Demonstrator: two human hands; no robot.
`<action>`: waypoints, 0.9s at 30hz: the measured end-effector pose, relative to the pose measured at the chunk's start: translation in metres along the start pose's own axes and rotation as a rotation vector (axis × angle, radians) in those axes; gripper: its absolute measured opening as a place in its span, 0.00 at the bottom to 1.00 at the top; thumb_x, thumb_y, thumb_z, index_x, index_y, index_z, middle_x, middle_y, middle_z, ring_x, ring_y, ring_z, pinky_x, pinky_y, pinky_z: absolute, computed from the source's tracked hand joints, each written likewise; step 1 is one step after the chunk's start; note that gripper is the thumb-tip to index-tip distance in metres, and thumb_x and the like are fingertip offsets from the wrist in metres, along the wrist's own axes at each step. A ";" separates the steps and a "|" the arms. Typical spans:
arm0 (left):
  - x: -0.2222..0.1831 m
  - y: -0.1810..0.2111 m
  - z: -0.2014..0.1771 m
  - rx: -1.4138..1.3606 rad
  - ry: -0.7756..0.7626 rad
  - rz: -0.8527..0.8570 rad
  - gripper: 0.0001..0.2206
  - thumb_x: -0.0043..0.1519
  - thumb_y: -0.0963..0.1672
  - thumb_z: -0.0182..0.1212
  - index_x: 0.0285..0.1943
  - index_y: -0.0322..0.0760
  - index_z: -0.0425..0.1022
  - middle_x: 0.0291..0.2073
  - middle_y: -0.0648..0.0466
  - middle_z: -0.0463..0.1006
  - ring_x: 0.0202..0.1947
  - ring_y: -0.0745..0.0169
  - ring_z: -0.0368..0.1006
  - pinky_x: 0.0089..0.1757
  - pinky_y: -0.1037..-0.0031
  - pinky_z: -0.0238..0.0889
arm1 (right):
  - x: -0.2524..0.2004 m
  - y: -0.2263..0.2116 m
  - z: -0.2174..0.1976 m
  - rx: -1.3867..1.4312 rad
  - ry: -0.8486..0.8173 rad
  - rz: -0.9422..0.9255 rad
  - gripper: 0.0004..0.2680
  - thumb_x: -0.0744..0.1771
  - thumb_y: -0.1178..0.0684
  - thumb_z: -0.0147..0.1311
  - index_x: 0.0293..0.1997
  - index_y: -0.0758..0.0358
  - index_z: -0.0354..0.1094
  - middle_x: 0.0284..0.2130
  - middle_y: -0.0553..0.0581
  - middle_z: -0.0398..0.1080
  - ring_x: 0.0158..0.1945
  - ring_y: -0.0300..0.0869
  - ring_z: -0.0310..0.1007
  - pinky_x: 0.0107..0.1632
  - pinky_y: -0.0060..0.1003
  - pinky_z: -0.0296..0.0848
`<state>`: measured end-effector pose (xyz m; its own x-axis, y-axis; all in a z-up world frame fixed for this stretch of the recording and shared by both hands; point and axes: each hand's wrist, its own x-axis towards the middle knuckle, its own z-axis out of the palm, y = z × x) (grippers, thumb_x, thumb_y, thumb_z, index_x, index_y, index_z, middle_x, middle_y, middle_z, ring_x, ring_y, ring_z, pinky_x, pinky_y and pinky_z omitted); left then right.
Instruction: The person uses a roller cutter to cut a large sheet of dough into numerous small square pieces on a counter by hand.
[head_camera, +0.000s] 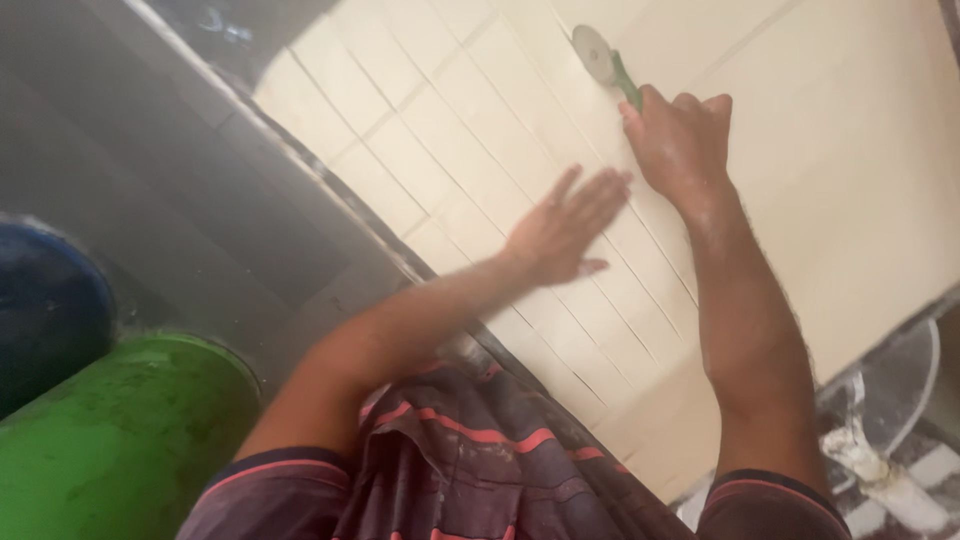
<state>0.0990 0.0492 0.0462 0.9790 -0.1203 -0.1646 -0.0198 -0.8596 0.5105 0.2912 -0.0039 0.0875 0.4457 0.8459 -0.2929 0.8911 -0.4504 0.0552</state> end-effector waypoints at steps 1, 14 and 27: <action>0.001 0.002 -0.001 0.012 0.009 -0.002 0.45 0.64 0.62 0.49 0.81 0.34 0.39 0.80 0.47 0.37 0.80 0.53 0.32 0.72 0.51 0.27 | -0.017 0.008 0.001 -0.004 0.005 -0.002 0.11 0.75 0.46 0.49 0.43 0.60 0.72 0.20 0.54 0.70 0.28 0.51 0.69 0.45 0.50 0.55; 0.006 0.014 -0.005 0.133 -0.044 -0.031 0.44 0.65 0.63 0.46 0.80 0.33 0.38 0.80 0.44 0.36 0.79 0.48 0.31 0.70 0.47 0.25 | -0.194 0.080 0.024 0.001 -0.091 0.151 0.12 0.74 0.47 0.50 0.33 0.57 0.70 0.16 0.51 0.64 0.28 0.46 0.63 0.46 0.45 0.50; 0.005 0.014 0.010 0.102 0.107 0.001 0.44 0.63 0.59 0.56 0.80 0.28 0.48 0.79 0.40 0.43 0.79 0.45 0.36 0.70 0.45 0.26 | -0.313 0.126 0.044 0.001 -0.207 0.349 0.11 0.74 0.45 0.48 0.42 0.58 0.74 0.20 0.53 0.70 0.35 0.48 0.69 0.49 0.49 0.52</action>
<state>0.1019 0.0317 0.0444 0.9949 -0.0727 -0.0705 -0.0364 -0.9063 0.4210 0.2601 -0.3380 0.1446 0.6948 0.5665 -0.4431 0.6891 -0.7007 0.1848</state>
